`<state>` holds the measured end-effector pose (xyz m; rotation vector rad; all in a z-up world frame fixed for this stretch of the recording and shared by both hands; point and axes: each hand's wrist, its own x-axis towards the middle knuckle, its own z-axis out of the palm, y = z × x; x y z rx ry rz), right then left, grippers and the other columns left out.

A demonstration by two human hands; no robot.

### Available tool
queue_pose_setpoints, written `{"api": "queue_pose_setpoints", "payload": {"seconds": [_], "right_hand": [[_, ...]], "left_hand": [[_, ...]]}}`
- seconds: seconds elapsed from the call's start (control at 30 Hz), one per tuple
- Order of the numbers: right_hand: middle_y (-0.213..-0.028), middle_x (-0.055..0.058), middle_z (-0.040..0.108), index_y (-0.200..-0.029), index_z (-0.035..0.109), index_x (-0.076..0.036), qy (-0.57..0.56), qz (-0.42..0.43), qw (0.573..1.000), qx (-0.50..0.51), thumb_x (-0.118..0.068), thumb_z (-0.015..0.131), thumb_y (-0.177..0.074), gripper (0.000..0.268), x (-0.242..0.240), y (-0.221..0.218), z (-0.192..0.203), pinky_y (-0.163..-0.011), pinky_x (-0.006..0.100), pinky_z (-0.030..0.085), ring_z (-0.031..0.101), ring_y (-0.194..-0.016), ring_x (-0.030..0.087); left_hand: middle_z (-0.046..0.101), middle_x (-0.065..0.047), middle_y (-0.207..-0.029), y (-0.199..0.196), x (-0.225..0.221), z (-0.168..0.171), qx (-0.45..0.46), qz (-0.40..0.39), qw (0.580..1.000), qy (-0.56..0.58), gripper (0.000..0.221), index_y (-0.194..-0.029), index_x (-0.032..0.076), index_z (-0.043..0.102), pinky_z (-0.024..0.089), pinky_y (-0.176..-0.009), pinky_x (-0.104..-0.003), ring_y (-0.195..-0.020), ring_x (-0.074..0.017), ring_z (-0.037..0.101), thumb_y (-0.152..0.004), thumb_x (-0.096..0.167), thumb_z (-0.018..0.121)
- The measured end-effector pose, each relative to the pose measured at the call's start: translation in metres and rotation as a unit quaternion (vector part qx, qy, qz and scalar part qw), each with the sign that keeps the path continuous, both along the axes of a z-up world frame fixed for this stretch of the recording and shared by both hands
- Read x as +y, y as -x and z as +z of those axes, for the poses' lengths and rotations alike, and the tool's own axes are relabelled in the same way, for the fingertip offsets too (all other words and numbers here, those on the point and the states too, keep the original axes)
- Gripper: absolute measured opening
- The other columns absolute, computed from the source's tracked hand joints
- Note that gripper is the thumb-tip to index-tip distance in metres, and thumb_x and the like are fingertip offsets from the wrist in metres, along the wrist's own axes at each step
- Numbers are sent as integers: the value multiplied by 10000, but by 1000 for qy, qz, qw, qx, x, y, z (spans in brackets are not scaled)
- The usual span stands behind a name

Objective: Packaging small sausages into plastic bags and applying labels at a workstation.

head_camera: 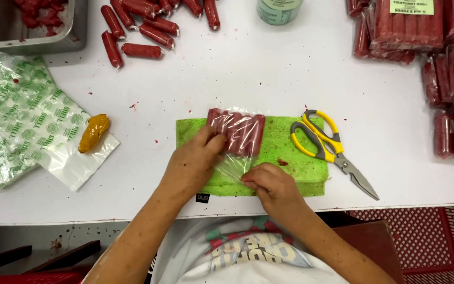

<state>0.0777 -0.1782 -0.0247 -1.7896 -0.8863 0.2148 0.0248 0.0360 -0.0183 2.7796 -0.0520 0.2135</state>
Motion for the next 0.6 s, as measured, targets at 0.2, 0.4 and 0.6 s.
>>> {"api": "queue_pose_setpoints", "payload": {"seconds": [0.2, 0.4, 0.6], "right_hand": [[-831, 153, 721, -972, 736, -45, 38, 100, 994, -32, 50, 652, -873, 161, 17, -25, 13, -723, 480, 569, 715, -803, 377], [-1029, 203, 654, -1182, 722, -97, 145, 99, 940, -294, -192, 684, -930, 272, 49, -100, 23, -861, 517, 520, 612, -1002, 442], [-1244, 245, 558, -1397, 605, -202, 258, 85, 939, -209, -488, 556, -978, 509, 40, -67, 25, -942, 506, 505, 599, -1107, 467]], "left_hand": [[555, -57, -902, -10, 4, -48, -98, 70, 991, -58, 77, -895, 124, 574, 522, -474, -470, -528, -328, 645, -854, 92, 631], [543, 15, -779, 39, 15, -26, -188, 181, 960, -101, 283, -770, 176, 589, 513, -552, -365, -653, -243, 646, -904, 394, 711], [580, -73, -556, 82, 1, -3, -36, 373, 857, 353, 417, -711, 132, 734, 513, -535, -335, -521, -230, 608, -954, 464, 673]]}}
